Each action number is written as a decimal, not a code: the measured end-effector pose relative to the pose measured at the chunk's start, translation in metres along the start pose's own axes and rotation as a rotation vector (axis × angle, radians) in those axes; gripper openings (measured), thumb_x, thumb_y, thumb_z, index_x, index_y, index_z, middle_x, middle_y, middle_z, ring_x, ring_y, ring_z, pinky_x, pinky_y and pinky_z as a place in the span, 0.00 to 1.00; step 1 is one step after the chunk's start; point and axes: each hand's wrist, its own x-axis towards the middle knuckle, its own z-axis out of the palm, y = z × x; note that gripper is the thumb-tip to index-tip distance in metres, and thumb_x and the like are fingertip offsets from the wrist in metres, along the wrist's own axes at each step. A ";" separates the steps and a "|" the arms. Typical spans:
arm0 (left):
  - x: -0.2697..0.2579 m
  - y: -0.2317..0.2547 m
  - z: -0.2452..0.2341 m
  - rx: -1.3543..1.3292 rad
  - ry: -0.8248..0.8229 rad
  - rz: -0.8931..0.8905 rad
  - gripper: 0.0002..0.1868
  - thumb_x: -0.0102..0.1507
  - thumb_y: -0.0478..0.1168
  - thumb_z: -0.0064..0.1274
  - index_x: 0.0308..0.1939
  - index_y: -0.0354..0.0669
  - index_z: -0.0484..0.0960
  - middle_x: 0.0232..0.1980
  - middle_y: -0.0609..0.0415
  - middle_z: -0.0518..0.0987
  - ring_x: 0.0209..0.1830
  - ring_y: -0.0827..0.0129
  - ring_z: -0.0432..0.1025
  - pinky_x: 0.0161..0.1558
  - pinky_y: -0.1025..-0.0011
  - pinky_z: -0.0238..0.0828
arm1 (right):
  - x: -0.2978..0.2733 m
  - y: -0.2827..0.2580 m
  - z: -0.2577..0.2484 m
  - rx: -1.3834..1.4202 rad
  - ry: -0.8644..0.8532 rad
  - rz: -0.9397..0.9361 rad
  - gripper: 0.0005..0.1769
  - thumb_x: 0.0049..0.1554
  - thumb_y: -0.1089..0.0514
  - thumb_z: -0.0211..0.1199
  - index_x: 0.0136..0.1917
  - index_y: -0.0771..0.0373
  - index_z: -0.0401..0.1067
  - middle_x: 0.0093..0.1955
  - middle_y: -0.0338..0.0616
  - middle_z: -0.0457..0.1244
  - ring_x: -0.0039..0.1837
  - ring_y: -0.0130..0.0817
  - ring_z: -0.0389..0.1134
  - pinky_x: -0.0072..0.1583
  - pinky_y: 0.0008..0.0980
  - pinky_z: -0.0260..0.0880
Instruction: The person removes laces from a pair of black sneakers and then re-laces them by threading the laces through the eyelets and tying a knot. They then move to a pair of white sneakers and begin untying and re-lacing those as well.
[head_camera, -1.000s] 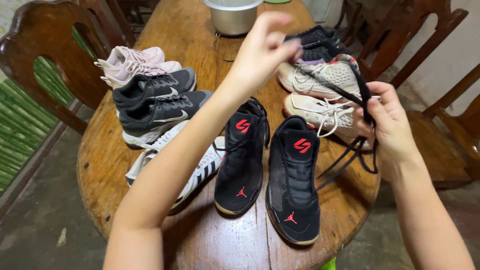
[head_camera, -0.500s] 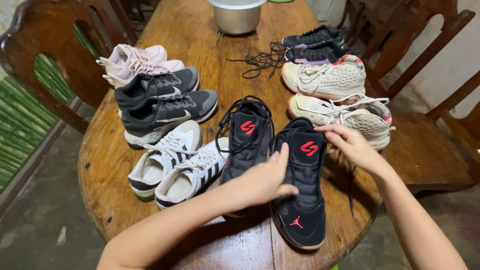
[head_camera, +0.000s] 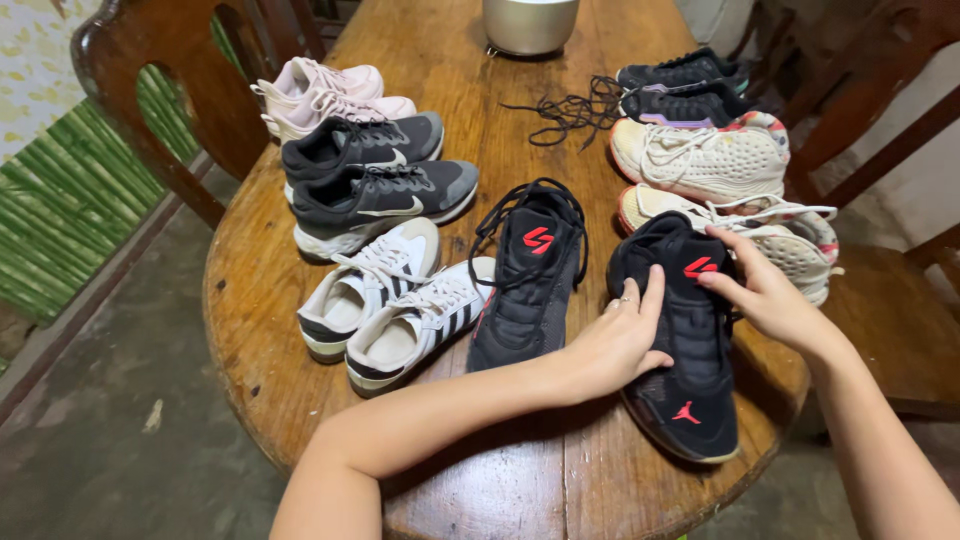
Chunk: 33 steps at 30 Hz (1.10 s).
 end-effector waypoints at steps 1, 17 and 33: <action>0.002 0.003 -0.005 -0.046 -0.042 -0.005 0.63 0.55 0.47 0.67 0.76 0.18 0.38 0.64 0.07 0.60 0.55 0.25 0.70 0.56 0.53 0.71 | -0.001 0.003 -0.003 0.013 0.000 0.012 0.38 0.59 0.56 0.61 0.79 0.66 0.55 0.74 0.46 0.58 0.72 0.31 0.58 0.68 0.32 0.59; 0.009 -0.132 -0.128 0.185 0.057 -0.081 0.32 0.54 0.55 0.70 0.52 0.40 0.76 0.52 0.29 0.77 0.54 0.37 0.73 0.53 0.52 0.72 | -0.034 -0.075 0.017 -0.343 0.236 -0.200 0.31 0.58 0.54 0.65 0.71 0.65 0.64 0.80 0.58 0.52 0.82 0.51 0.52 0.77 0.44 0.51; 0.043 -0.097 -0.067 0.192 0.069 -0.345 0.29 0.57 0.52 0.67 0.50 0.36 0.73 0.45 0.33 0.81 0.48 0.38 0.76 0.50 0.49 0.72 | -0.038 -0.087 -0.005 -0.186 0.024 -0.172 0.30 0.57 0.52 0.64 0.70 0.62 0.64 0.82 0.55 0.48 0.81 0.51 0.50 0.70 0.41 0.57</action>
